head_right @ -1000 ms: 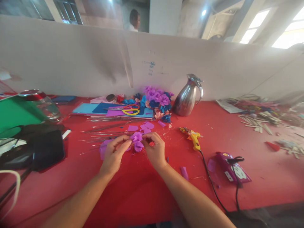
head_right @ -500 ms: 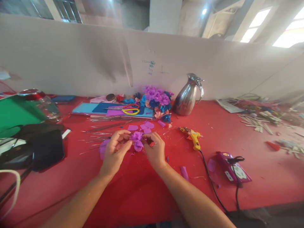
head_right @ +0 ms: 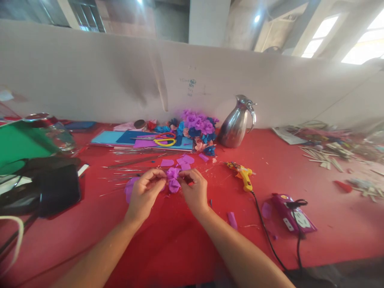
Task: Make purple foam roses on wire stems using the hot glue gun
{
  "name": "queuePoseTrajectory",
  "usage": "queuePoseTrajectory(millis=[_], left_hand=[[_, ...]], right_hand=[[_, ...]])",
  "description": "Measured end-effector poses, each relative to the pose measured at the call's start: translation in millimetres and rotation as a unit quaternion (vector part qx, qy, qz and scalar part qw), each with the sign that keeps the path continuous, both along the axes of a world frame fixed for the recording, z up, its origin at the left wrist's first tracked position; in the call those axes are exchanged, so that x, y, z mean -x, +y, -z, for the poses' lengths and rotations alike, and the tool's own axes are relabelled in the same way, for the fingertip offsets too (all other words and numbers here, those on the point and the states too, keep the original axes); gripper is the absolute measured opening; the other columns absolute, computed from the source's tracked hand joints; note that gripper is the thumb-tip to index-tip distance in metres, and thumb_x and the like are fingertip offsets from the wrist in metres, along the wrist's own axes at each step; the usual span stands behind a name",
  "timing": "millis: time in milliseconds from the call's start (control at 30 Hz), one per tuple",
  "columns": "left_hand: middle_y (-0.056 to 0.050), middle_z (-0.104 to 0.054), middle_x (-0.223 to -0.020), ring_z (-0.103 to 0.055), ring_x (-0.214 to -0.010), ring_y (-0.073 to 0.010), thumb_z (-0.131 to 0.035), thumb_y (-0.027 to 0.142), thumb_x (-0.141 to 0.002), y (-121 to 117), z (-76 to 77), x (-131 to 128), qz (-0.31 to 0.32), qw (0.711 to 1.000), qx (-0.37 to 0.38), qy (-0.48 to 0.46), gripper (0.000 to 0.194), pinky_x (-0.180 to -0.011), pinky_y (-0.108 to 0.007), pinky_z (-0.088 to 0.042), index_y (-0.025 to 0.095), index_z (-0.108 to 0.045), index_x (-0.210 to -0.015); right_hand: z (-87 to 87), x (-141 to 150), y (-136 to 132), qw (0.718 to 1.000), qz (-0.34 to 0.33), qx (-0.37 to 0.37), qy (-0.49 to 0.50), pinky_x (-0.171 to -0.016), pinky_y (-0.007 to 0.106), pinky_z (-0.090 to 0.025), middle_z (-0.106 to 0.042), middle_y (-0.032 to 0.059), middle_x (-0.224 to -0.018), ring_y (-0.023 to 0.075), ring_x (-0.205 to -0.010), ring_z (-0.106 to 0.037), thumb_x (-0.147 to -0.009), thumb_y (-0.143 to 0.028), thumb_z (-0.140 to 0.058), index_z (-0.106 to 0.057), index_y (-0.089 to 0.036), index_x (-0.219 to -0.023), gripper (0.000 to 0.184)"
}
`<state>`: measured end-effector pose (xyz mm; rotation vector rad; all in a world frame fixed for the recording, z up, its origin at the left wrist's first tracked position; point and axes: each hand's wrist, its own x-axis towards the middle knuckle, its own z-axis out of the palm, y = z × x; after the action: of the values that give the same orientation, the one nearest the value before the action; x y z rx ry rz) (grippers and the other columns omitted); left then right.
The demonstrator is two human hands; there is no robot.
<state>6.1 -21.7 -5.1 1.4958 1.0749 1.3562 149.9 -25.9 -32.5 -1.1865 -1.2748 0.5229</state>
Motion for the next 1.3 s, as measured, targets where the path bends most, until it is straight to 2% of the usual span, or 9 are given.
queuePoseTrajectory(millis=[100,300,533,767,867,1000,1167,1300], left_hand=[[-0.001,-0.067,-0.082,-0.064,-0.080,-0.0143,-0.060,0.019,-0.076,1.2,1.3,-0.1,0.004,0.999,0.018,-0.037,0.008,-0.073,-0.025,-0.050,0.019,-0.064,-0.083],[-0.002,-0.067,-0.086,-0.063,-0.084,-0.0143,-0.061,0.018,-0.076,0.8,1.1,1.7,0.017,0.999,0.017,-0.039,0.011,-0.076,-0.025,-0.050,0.019,-0.065,-0.087],[0.000,-0.064,-0.082,-0.058,-0.079,-0.0115,-0.063,0.016,-0.076,-3.4,-3.2,0.7,0.043,0.998,0.011,-0.054,0.013,-0.074,-0.022,-0.048,0.019,-0.065,-0.089],[-0.002,-0.065,-0.082,-0.061,-0.072,-0.0123,-0.069,0.024,-0.076,-5.5,-8.3,-3.3,0.058,0.991,0.057,-0.105,0.015,-0.062,-0.022,-0.051,0.018,-0.065,-0.089],[-0.001,-0.066,-0.080,-0.062,-0.068,-0.0115,-0.070,0.023,-0.075,-4.4,-7.5,-3.6,0.064,0.988,0.075,-0.116,0.016,-0.061,-0.023,-0.052,0.018,-0.065,-0.089],[-0.002,-0.067,-0.082,-0.062,-0.071,-0.0121,-0.072,0.022,-0.072,-2.8,-6.0,-3.1,0.055,0.986,0.082,-0.134,0.021,-0.063,-0.023,-0.051,0.018,-0.066,-0.091],[-0.003,-0.066,-0.088,-0.062,-0.081,-0.0144,-0.067,0.020,-0.073,-2.8,-5.4,-2.3,0.057,0.988,0.078,-0.121,0.028,-0.071,-0.025,-0.050,0.020,-0.066,-0.101],[-0.004,-0.066,-0.094,-0.060,-0.088,-0.0166,-0.065,0.019,-0.074,-2.6,-3.4,-4.2,0.075,0.994,0.052,-0.057,0.029,-0.079,-0.028,-0.050,0.022,-0.069,-0.102]], right_hand=[[0.4,0.7,0.6,0.999,-0.023,0.027,0.026,-0.061,0.026,-0.045,-0.063,-0.0001,-0.069,0.0133,-0.063,-0.056,-0.072,-0.020,-0.068,-0.066,-0.019,-0.072,0.002],[-0.1,2.0,1.4,0.990,-0.060,0.081,0.101,-0.061,0.027,-0.044,-0.064,0.0000,-0.066,0.0134,-0.061,-0.055,-0.068,-0.027,-0.072,-0.066,-0.018,-0.072,0.012],[-1.8,2.4,3.0,0.969,-0.110,0.091,0.202,-0.060,0.026,-0.046,-0.066,-0.0002,-0.068,0.0136,-0.062,-0.058,-0.064,-0.031,-0.076,-0.066,-0.018,-0.074,0.019],[-1.8,3.3,1.5,0.970,-0.115,0.083,0.197,-0.062,0.027,-0.047,-0.066,-0.0003,-0.068,0.0139,-0.064,-0.059,-0.064,-0.030,-0.077,-0.066,-0.019,-0.073,0.018],[-2.0,3.0,1.2,0.963,-0.132,0.088,0.219,-0.061,0.026,-0.047,-0.066,-0.0010,-0.068,0.0128,-0.063,-0.058,-0.063,-0.030,-0.079,-0.066,-0.019,-0.074,0.019],[-3.8,3.0,1.9,0.951,-0.159,0.095,0.249,-0.058,0.025,-0.047,-0.066,-0.0013,-0.066,0.0113,-0.058,-0.056,-0.061,-0.031,-0.081,-0.067,-0.019,-0.073,0.022],[-5.1,4.2,2.8,0.940,-0.171,0.099,0.278,-0.057,0.024,-0.047,-0.065,-0.0019,-0.064,0.0108,-0.056,-0.056,-0.057,-0.030,-0.084,-0.068,-0.019,-0.072,0.024],[-4.7,4.5,2.1,0.940,-0.172,0.093,0.280,-0.058,0.024,-0.048,-0.065,-0.0020,-0.065,0.0111,-0.059,-0.057,-0.059,-0.031,-0.082,-0.066,-0.020,-0.072,0.023]])
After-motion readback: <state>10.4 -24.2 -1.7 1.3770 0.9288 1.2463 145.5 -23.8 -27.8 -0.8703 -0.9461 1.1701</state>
